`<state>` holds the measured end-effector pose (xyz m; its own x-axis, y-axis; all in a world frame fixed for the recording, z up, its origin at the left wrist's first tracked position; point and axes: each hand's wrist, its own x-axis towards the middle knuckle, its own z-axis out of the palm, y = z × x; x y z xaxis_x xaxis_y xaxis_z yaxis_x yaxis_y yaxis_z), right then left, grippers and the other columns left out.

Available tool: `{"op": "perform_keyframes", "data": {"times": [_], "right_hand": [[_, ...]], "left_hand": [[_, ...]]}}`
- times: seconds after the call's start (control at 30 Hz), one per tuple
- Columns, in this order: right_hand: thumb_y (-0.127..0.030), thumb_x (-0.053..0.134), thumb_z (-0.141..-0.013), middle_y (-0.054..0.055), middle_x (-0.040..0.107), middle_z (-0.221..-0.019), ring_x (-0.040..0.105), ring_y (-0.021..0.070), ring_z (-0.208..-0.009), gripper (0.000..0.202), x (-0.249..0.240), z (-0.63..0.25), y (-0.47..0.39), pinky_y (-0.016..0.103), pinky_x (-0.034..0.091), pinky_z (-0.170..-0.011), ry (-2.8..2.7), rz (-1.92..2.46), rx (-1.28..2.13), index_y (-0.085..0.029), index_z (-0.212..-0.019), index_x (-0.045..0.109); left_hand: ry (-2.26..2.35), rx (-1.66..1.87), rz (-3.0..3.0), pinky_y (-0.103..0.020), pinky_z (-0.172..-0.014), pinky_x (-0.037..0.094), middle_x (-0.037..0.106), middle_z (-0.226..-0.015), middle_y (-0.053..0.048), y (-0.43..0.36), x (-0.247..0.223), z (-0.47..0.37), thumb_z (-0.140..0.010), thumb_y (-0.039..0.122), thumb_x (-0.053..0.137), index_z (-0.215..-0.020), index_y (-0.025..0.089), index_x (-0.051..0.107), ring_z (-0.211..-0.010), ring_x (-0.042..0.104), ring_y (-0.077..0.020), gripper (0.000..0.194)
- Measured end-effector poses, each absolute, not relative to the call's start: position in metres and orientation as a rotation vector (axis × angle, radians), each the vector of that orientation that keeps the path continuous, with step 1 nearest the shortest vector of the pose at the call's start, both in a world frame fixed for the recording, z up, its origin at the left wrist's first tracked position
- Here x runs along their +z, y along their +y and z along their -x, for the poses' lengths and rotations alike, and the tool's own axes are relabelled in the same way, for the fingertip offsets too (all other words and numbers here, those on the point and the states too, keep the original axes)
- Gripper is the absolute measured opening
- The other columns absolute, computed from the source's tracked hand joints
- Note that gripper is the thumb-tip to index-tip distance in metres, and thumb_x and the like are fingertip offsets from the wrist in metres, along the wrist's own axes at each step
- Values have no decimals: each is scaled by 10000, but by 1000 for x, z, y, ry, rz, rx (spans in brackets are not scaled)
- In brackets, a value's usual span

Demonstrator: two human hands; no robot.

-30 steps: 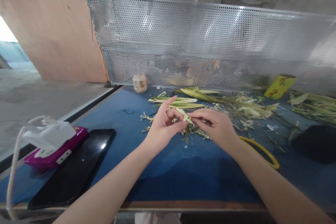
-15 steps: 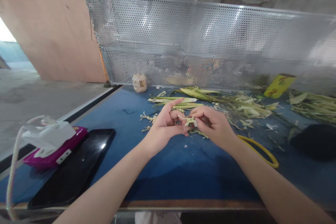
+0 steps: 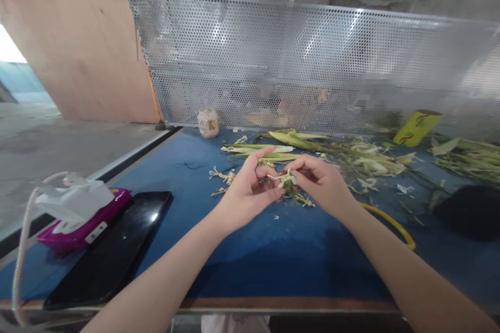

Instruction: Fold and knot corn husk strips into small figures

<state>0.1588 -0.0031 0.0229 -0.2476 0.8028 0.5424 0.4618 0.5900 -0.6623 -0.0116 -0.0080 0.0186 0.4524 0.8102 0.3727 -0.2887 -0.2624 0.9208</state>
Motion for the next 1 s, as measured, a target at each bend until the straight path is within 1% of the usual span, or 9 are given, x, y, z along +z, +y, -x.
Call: {"op": "perform_keyframes", "data": {"times": [0.13,0.3,0.4,0.53,0.6,0.67,0.8,0.9,1.0], "right_hand": [[-184,466,-792,7,621,-716,570,124,-615,78,22,-160,-4,231,431,-533,-1983,1017,220,-203,-786,541],[-172,443,-809,7,619,-712,556,117,-593,115,21,-159,-6,229,425,-548,-2119,973,106,-208,-823,551],[-174,454,-802,16,643,-751,592,129,-643,131,22,-158,-6,231,454,-572,-2088,996,205,-210,-851,570],[-216,408,-845,31,673,-891,632,147,-792,218,24,-160,-4,253,502,-668,-1965,984,514,-214,-942,604],[-254,367,-872,34,681,-907,634,151,-831,274,23,-160,-3,269,508,-711,-1935,949,621,-210,-936,629],[-292,402,-862,36,690,-896,640,160,-835,266,22,-158,-2,279,514,-724,-1922,925,627,-208,-913,649],[-267,561,-776,25,705,-853,656,171,-754,154,19,-153,-4,293,530,-690,-1913,940,400,-227,-876,671],[-194,550,-785,11,705,-891,648,174,-831,160,19,-153,-6,312,513,-774,-1945,858,196,-249,-848,686],[-164,528,-798,-4,696,-944,641,172,-876,214,21,-155,-7,324,505,-812,-1959,806,143,-272,-899,682]], "left_hand": [[559,1181,-1559,-261,-677,443,539,-746,12,-11,20,12,-743,164,589,-1260,194,289,-665,529,-98,599],[676,1228,-1564,-256,-584,438,557,-628,24,-6,19,11,-790,276,540,-1243,183,307,-558,528,-103,519],[711,1225,-1599,-263,-579,446,579,-647,16,-5,18,10,-780,270,554,-1231,198,326,-542,540,-108,511],[731,1263,-1617,-261,-569,444,582,-634,19,-5,19,11,-783,268,550,-1211,200,350,-530,550,-112,477],[739,1292,-1621,-255,-563,440,582,-626,21,-4,19,12,-787,267,546,-1207,194,348,-532,551,-112,470],[745,1318,-1619,-254,-561,442,578,-616,26,-4,19,12,-788,264,545,-1199,187,349,-528,544,-109,462],[754,1351,-1612,-267,-573,459,578,-618,27,-4,19,11,-787,263,545,-1174,190,366,-522,542,-111,432],[738,1340,-1608,-271,-566,467,571,-597,33,-4,19,10,-793,264,535,-1158,190,369,-512,534,-112,408],[726,1350,-1583,-271,-551,471,564,-583,38,-3,21,10,-787,256,541,-1144,185,384,-501,525,-111,396]]}}
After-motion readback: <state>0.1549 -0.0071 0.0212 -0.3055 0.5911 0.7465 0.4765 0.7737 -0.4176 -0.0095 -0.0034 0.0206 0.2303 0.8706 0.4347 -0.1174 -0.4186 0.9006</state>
